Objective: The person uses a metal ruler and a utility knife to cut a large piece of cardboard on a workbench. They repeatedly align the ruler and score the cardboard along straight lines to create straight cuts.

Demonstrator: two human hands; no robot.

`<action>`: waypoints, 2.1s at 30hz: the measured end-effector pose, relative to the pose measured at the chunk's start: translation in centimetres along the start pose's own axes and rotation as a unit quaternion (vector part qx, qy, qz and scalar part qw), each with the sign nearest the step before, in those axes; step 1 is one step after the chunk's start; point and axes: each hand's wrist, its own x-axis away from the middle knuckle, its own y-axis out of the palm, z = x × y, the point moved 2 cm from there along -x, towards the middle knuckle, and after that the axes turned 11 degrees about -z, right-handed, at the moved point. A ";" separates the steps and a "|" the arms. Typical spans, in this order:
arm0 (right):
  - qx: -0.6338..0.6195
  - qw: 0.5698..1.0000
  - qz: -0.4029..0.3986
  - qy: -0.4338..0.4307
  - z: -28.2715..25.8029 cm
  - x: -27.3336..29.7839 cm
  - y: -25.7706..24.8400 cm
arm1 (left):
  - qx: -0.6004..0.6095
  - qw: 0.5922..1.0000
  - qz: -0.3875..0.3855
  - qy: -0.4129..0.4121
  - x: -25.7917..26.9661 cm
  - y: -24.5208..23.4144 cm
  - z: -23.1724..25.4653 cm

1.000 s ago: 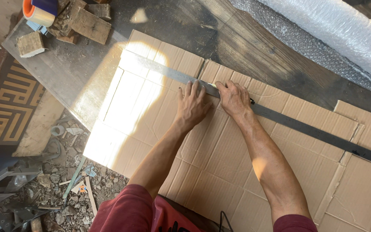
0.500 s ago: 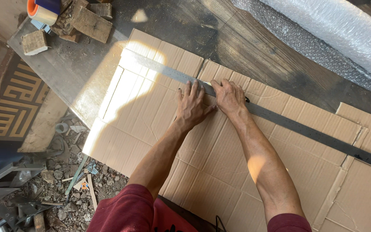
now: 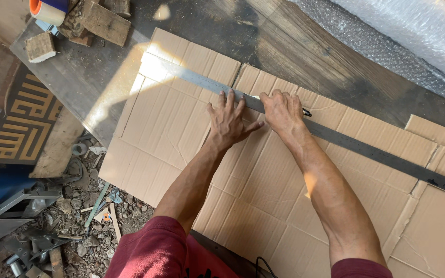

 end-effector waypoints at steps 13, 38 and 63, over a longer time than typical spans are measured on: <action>0.008 0.999 -0.004 0.034 3.2 6.0 -0.2 | 0.041 0.990 0.079 -0.110 -2.4 2.8 3.8; -0.008 0.999 0.016 0.041 8.4 8.7 4.6 | 0.077 0.984 0.130 -0.091 -1.8 4.4 8.8; -0.012 0.995 0.101 0.006 10.8 13.4 3.3 | 0.060 0.984 -0.167 -0.032 -2.3 5.0 14.7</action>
